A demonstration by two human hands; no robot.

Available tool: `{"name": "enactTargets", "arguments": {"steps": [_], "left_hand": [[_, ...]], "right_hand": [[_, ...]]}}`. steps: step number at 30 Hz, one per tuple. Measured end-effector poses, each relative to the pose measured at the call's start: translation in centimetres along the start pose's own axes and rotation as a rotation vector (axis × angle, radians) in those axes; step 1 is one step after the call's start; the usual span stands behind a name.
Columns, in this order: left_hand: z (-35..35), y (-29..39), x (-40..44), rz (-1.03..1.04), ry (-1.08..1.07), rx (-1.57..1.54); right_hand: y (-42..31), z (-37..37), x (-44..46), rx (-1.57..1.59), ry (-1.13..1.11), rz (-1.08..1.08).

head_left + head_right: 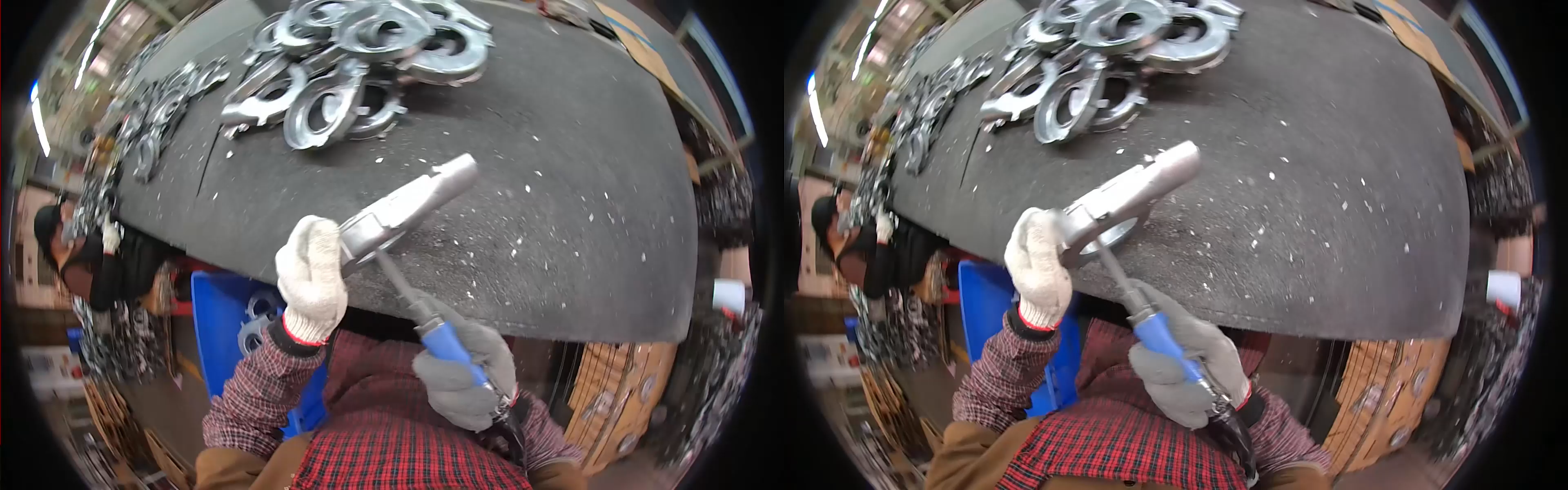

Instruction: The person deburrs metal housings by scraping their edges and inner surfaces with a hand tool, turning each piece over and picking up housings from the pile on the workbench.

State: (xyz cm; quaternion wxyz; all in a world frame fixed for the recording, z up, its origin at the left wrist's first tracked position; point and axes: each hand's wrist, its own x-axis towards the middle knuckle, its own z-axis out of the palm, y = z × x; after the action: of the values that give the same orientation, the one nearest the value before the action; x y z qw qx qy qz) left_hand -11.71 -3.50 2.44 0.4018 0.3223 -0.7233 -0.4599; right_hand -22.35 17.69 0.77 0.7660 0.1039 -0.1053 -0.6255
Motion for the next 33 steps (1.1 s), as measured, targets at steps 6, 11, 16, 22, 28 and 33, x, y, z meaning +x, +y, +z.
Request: {"name": "enactTargets", "arguments": {"steps": [6, 11, 16, 22, 28, 33], "left_hand": [[-0.5, -0.2, 1.0, -0.075, -0.064, -0.049], [1.7, 5.7, 7.1, 0.521, -0.498, 0.857], [4.9, 4.3, 7.6, 0.693, -0.450, 0.899], [3.5, 2.9, 6.8, 0.809, -0.304, 0.896], [0.4, 1.6, 3.5, 0.690, -0.276, 0.919], [-2.5, 1.6, 2.8, 0.463, -0.315, 0.643]], "right_hand": [[-2.3, -2.1, 0.1, 0.178, -0.220, -0.134], [-6.2, 2.1, 0.2, -0.874, 0.512, -0.055], [-5.8, 7.2, 1.5, -2.971, 1.123, 0.066], [-6.6, 6.5, 0.9, -2.781, 0.768, -0.022], [-5.7, 5.1, 1.2, -2.772, 0.812, 0.106], [-5.8, 5.7, 0.4, -1.174, 0.672, 0.354]]}}
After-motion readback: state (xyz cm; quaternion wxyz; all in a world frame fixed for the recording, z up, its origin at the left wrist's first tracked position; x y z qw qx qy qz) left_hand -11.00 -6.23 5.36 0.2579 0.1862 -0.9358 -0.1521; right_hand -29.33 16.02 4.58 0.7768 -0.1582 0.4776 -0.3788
